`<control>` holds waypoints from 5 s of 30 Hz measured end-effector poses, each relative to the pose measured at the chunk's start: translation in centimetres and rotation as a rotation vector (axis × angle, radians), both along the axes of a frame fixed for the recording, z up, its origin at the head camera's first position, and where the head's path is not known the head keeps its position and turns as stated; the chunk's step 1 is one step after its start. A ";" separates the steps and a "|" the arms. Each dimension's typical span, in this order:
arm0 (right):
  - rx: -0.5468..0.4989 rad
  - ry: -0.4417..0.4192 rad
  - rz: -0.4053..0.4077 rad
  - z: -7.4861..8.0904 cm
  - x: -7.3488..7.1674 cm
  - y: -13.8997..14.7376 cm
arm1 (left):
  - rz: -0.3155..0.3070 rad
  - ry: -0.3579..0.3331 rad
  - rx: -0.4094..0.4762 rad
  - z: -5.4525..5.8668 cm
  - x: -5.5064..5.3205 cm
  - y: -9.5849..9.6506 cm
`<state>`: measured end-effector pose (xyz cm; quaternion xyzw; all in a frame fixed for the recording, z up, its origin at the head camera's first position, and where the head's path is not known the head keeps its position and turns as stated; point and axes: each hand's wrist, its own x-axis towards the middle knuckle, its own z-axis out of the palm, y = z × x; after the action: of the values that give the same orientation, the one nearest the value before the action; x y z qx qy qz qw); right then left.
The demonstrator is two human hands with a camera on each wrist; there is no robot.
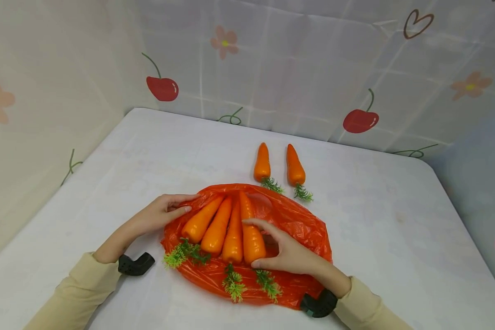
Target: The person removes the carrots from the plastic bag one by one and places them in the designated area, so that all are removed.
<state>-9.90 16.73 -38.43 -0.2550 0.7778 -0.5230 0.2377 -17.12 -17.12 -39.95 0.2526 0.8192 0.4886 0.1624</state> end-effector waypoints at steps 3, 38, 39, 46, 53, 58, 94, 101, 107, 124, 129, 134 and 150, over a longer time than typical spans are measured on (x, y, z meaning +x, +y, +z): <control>-0.034 0.003 0.006 0.4 -0.1 0.3 | 0.001 0.004 -0.001 0.0 0.0 0.0; -0.028 0.133 -0.376 2.9 -9.5 14.2 | 0.002 0.022 -0.008 -0.1 0.1 -0.1; -0.003 0.127 -0.382 2.7 -10.0 14.4 | 0.003 0.025 -0.009 -0.1 0.1 -0.1; 0.101 0.103 -0.372 0.8 -12.8 15.0 | 0.010 0.018 -0.012 0.0 0.2 -0.1; 0.141 0.093 -0.369 -0.3 -13.9 15.1 | 0.001 0.013 -0.007 0.2 0.3 0.0; 0.174 0.117 -0.350 -0.3 -14.5 15.1 | -0.003 0.011 -0.001 0.1 0.2 0.0; 0.208 0.168 -0.289 -1.0 -14.0 12.1 | -0.007 0.024 0.006 0.0 0.5 0.0; 0.218 0.175 -0.311 -1.1 -13.8 11.5 | -0.008 0.011 0.005 0.1 0.7 0.0; 0.218 0.207 -0.285 -1.1 -14.2 11.2 | -0.006 0.027 0.004 0.0 0.4 -0.1; 0.172 0.140 -0.331 0.7 -12.9 11.3 | -0.012 0.022 0.011 -0.2 0.2 -0.2; 0.198 0.189 -0.342 1.3 -12.6 12.2 | -0.014 0.033 0.006 -0.3 0.2 -0.2; 0.188 0.267 -0.345 3.7 -11.4 12.3 | -0.015 0.035 0.004 -0.3 0.1 -0.3; 0.047 0.464 -0.330 8.0 -4.2 7.5 | -0.001 0.004 0.000 -0.2 -0.1 -0.4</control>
<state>-14.09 24.24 -30.44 -0.2323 0.8544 -0.4639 -0.0290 -17.25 -17.50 -40.18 0.2537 0.8195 0.4880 0.1611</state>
